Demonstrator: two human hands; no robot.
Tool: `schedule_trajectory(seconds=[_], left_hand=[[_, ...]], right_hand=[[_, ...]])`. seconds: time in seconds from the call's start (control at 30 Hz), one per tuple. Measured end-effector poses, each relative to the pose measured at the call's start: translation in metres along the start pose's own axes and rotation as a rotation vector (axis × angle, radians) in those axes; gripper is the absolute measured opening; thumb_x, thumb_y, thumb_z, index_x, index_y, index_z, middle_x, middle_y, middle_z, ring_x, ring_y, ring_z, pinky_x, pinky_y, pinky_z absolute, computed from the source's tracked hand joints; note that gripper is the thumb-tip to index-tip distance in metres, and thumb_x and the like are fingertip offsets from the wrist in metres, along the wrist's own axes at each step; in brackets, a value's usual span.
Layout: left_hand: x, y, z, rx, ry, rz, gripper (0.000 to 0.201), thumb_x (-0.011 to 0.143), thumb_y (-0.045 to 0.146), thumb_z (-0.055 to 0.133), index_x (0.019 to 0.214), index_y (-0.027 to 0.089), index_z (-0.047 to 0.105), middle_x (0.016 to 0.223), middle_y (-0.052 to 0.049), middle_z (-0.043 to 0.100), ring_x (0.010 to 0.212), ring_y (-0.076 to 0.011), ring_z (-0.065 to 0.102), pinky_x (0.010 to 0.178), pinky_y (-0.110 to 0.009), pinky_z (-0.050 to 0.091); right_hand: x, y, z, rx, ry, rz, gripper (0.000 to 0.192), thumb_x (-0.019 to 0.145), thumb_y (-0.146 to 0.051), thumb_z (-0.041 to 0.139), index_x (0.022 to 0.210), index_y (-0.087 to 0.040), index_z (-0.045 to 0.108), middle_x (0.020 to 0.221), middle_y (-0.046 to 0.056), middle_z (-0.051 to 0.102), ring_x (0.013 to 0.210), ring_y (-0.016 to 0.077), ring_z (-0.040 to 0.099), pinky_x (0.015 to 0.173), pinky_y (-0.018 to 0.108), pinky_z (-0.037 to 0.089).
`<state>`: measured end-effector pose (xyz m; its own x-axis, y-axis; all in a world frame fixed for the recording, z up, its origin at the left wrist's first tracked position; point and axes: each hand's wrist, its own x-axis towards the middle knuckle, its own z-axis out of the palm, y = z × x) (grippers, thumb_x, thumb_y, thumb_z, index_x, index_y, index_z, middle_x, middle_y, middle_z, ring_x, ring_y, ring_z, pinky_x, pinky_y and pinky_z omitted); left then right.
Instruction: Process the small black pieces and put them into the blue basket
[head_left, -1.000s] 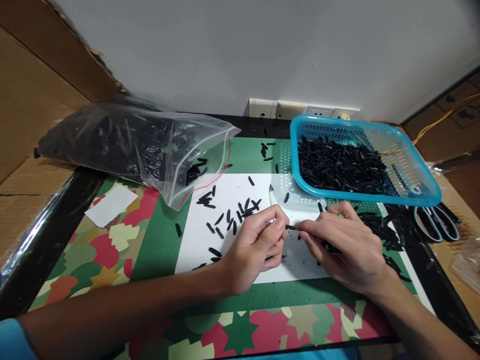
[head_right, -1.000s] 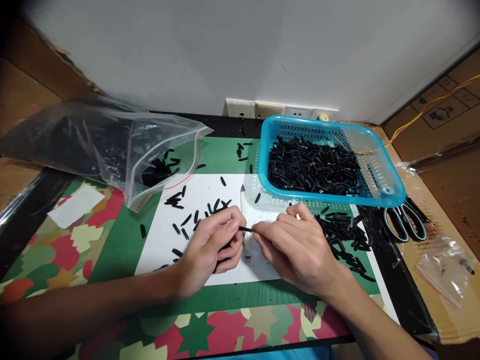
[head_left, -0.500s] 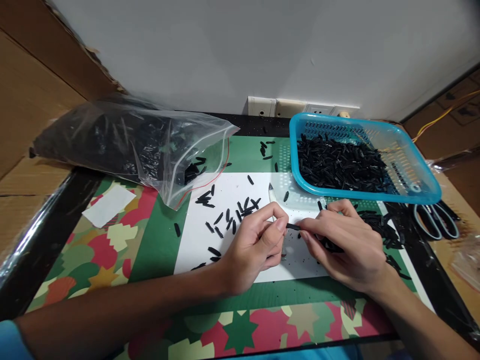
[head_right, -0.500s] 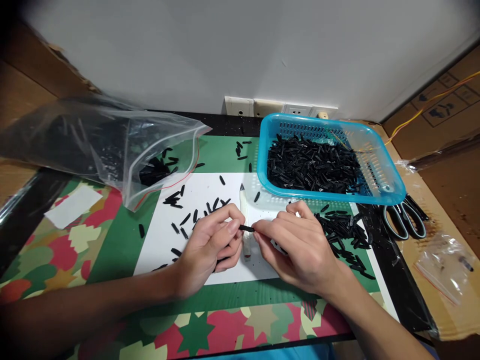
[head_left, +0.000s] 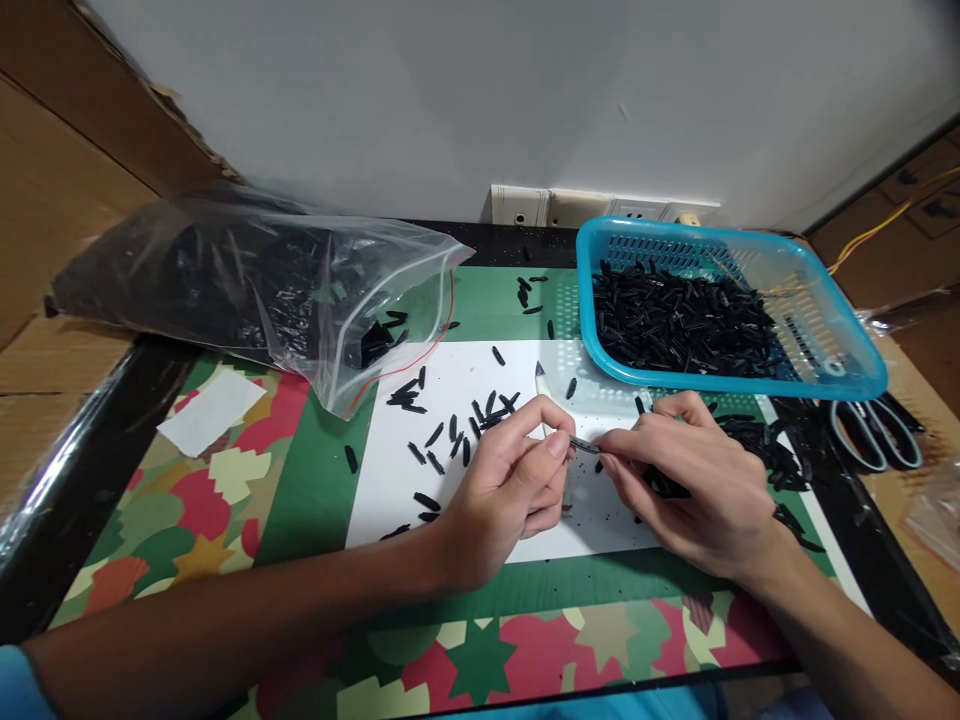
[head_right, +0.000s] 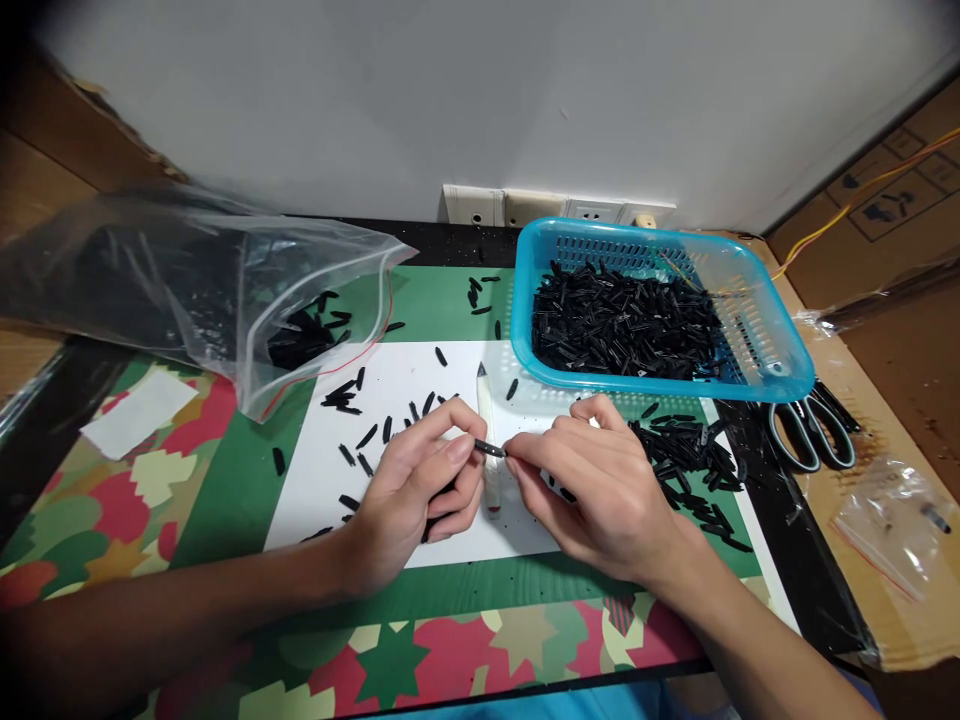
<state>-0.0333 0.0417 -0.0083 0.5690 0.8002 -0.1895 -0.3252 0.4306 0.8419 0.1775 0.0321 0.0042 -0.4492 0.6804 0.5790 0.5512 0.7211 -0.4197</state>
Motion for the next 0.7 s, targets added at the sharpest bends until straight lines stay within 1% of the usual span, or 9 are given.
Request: schedule_trajectory(seconds=[0.23,0.4,0.7], left_hand=[[0.0004,0.0002,0.0007,-0.008,0.008,0.003,0.028,0.107,0.046,0.061,0.094,0.023,0.052,0.056,0.012,0.033,0.043,-0.0048,0.03,0.043,-0.015,0.023],[0.0005,-0.002,-0.0003,-0.043,-0.019,0.008,0.032,0.107,0.046,0.061,0.089,0.021,0.052,0.057,0.012,0.03,0.044,-0.0039,0.024,0.043,-0.015,0.022],[0.0024,-0.0053,-0.0016,-0.051,-0.054,0.023,0.037,0.106,0.046,0.062,0.084,0.02,0.05,0.062,0.01,0.032,0.046,-0.0033,0.022,0.042,-0.015,0.019]], right_hand=[[0.0014,-0.0003,-0.0009,0.001,-0.007,0.005,0.014,0.102,-0.005,0.061,0.106,-0.017,0.065,0.072,0.0,0.065,0.059,0.0129,0.052,0.075,0.036,0.041],[0.0011,-0.0009,-0.0014,0.011,-0.012,0.012,0.014,0.102,-0.005,0.059,0.106,-0.017,0.065,0.072,0.0,0.066,0.06,0.013,0.053,0.076,0.036,0.041],[0.0015,0.0005,-0.0014,0.014,-0.009,0.004,0.015,0.103,-0.006,0.056,0.102,-0.019,0.064,0.072,0.0,0.066,0.06,0.0137,0.054,0.076,0.036,0.043]])
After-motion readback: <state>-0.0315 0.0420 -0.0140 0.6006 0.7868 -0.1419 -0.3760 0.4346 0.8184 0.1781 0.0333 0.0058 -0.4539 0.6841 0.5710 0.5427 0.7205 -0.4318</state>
